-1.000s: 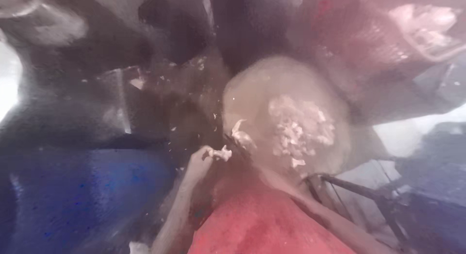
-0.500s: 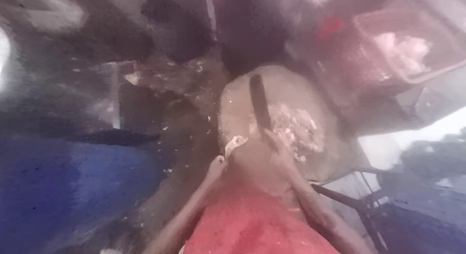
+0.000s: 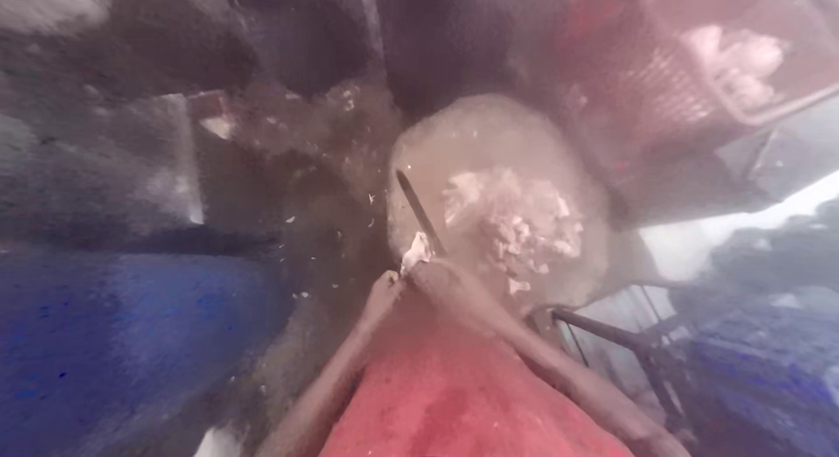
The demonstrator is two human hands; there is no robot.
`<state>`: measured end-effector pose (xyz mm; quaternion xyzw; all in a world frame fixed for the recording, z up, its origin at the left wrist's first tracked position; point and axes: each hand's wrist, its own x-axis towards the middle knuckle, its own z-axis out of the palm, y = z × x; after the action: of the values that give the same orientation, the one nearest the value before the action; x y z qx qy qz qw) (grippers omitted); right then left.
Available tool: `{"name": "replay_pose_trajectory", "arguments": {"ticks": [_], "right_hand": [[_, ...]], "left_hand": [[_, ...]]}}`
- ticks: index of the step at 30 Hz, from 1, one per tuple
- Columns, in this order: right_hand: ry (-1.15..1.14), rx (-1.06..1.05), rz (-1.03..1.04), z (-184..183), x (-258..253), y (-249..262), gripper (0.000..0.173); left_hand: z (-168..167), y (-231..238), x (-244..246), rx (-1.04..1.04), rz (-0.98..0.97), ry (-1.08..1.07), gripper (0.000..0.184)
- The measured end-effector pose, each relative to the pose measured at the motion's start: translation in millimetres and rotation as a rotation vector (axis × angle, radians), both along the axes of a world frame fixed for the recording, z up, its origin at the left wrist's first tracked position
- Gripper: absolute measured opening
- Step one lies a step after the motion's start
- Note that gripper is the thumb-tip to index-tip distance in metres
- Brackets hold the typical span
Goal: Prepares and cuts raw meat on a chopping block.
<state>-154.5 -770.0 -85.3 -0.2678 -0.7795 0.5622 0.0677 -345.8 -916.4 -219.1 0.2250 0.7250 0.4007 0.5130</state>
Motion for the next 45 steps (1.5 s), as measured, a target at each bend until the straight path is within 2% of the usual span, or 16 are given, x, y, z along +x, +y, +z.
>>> {"name": "replay_pose_trajectory", "arguments": {"ticks": [3, 7, 10, 13, 16, 19, 21, 25, 29, 32, 35, 38, 40, 41, 43, 45], "right_hand": [[0.2, 0.114, -0.038, -8.1, -6.3, -10.2, 0.037], [-0.018, -0.095, 0.089, -70.9, 6.4, -9.4, 0.044], [-0.045, -0.098, 0.02, -43.6, 4.1, -11.4, 0.044], [0.178, 0.011, 0.002, -5.8, -3.3, -16.1, 0.037], [0.23, 0.036, 0.066, -33.6, -3.2, -26.0, 0.037], [-0.001, -0.133, 0.145, -80.4, 9.5, -28.7, 0.04], [-0.068, -0.203, 0.065, -86.7, 27.7, -30.6, 0.042], [-0.105, -0.215, -0.275, -88.6, 91.1, -34.3, 0.045], [-0.095, -0.094, -0.447, -88.9, 141.9, -34.5, 0.043], [-0.154, 0.019, -0.387, -92.4, 149.2, -37.1, 0.042], [-0.076, 0.13, -0.332, -107.0, 145.4, -42.0, 0.043], [-0.113, 0.104, -0.302, -99.4, 142.2, -40.5, 0.045], [-0.184, 0.03, -0.28, -91.3, 143.0, -38.8, 0.051], [-0.217, -0.016, -0.265, -82.2, 143.5, -36.7, 0.052], [-0.193, -0.028, -0.268, -74.5, 146.9, -37.5, 0.053], [-0.165, -0.015, -0.233, -73.9, 151.6, -37.0, 0.052]], "left_hand": [[-1.3, 1.9, -0.2, 0.01, 0.018, -0.039, 0.019], [-1.3, 1.0, 0.6, 0.049, 0.021, -0.015, 0.017], [0.4, -3.7, -5.9, 0.038, 0.013, 0.001, 0.018], [0.5, -0.8, -6.7, 0.033, 0.005, 0.004, 0.02], [-0.6, 5.6, -6.8, 0.079, 0.009, -0.024, 0.017], [3.4, 8.5, -11.3, 0.038, -0.06, 0.031, 0.019], [13.0, 3.0, -24.4, 0.007, -0.118, 0.043, 0.024], [27.7, -26.7, -66.7, -0.126, -0.128, 0.05, 0.036], [10.2, -40.0, -116.4, -0.327, -0.26, 0.371, 0.039], [21.5, 12.0, -127.9, -0.443, -0.412, 0.589, 0.034], [64.4, 106.5, -107.8, -0.326, -0.615, 0.661, 0.036], [147.6, 207.8, -43.6, 0.021, -0.711, 0.553, 0.044], [203.0, 247.5, 9.4, 0.28, -0.688, 0.339, 0.064], [219.5, 262.8, 27.7, 0.365, -0.696, 0.294, 0.067], [222.5, 287.0, 42.6, 0.431, -0.706, 0.368, 0.055], [188.6, 305.0, 30.5, 0.414, -0.729, 0.575, 0.04]]}}
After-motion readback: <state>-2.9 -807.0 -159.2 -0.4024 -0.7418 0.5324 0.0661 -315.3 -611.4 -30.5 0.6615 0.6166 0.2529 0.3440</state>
